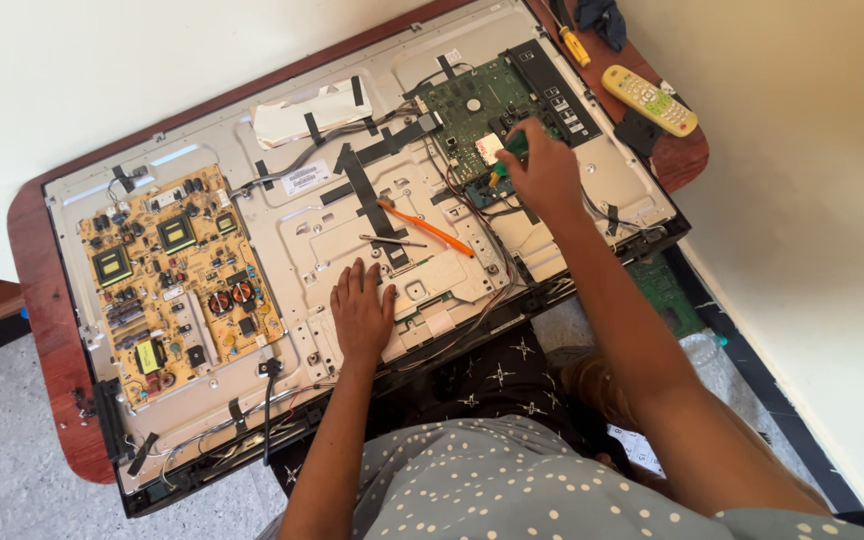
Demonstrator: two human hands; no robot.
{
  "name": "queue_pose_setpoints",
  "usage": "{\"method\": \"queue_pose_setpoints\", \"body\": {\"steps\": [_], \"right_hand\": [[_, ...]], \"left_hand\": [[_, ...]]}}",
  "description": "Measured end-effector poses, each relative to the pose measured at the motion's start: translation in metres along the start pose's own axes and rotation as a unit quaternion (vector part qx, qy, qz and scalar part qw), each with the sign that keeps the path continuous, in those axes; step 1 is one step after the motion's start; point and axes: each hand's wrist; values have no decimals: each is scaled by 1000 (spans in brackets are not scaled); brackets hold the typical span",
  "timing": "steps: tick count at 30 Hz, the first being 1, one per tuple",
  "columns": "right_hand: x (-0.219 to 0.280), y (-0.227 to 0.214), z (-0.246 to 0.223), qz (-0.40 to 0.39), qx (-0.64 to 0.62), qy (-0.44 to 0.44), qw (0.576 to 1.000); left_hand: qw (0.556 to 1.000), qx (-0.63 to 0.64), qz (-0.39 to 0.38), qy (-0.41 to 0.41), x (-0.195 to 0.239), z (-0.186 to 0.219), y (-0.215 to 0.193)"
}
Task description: The person works on the internal components of a disassembled television, using a screwdriver to adjust parts on the circuit boards and moving a white plastic cover aside to access the electronics.
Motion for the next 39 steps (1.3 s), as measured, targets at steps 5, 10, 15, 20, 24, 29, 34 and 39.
{"method": "queue_pose_setpoints", "body": {"steps": [5,10,15,20,24,29,34,39], "right_hand": [[-30,-2,3,-131,120,-34,984],[-70,18,10,-265,288,-73,917],[-83,16,28,-324,360,-138,864],[-85,26,44,-339,361,-114,861],[-89,44,47,-256,399,-178,862],[-91,48,37,-316,376,-110,864],[-92,31,29,-374,313,-70,870],[-89,24,40,-367,260,-69,890]], "left_hand": [[1000,-3,-5,-3,1,-3,2],[1000,1,-6,-1,0,-2,3],[1000,9,3,-1,0,-4,3],[1000,6,1,-1,1,-5,5],[1000,6,5,2,1,-4,4],[1000,11,10,3,2,-4,3],[1000,13,13,5,1,-3,3],[1000,11,8,4,0,-3,3]]}}
Point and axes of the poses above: each hand's wrist, its own x-axis away from the middle knuckle, its own y-axis out of the palm, z = x × y, and after that the axes turned 9 degrees about x, right-handed
